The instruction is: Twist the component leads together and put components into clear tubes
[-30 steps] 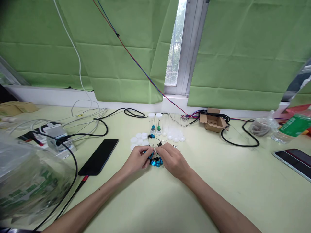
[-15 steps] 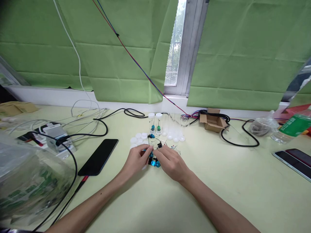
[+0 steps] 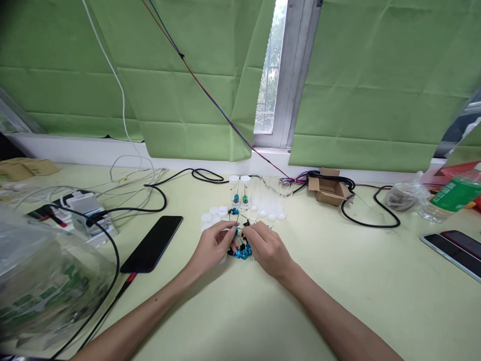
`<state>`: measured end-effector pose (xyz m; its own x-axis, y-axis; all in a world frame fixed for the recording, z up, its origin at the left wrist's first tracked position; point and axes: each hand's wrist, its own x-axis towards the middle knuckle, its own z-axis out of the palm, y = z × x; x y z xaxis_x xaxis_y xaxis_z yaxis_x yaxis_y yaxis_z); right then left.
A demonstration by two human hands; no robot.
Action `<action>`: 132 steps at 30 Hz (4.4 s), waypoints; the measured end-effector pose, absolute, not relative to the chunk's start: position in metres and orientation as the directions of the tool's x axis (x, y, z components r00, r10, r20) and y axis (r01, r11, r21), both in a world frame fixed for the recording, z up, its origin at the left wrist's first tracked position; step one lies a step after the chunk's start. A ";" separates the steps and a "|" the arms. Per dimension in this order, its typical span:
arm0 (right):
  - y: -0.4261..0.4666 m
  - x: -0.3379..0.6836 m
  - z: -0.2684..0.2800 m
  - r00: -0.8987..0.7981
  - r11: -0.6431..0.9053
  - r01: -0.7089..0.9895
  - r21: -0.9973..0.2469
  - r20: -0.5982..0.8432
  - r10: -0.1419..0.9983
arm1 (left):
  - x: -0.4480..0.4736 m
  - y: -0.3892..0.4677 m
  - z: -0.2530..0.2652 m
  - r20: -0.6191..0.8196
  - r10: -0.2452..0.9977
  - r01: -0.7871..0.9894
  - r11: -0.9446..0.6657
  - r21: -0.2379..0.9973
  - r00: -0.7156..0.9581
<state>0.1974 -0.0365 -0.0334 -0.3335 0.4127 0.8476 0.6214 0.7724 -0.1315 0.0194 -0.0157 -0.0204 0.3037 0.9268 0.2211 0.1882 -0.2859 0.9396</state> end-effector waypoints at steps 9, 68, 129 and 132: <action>-0.034 0.197 -0.035 -0.188 0.740 0.600 -0.303 0.846 0.499 | 0.018 -0.013 -0.025 0.189 0.936 0.168 -0.246 0.955 0.299; -0.024 0.196 -0.033 -0.186 0.219 -0.072 -0.973 0.229 0.955 | 0.017 -0.015 -0.010 0.141 0.942 -0.072 -0.125 0.990 0.305; -0.038 0.184 -0.034 -0.066 0.375 0.239 -0.896 0.370 0.927 | 0.013 -0.006 -0.020 0.075 0.961 -0.069 -0.058 0.996 0.267; -0.039 0.184 -0.035 -0.066 0.382 0.251 -0.889 0.378 0.924 | 0.014 -0.007 -0.019 0.071 0.961 -0.056 -0.059 0.997 0.267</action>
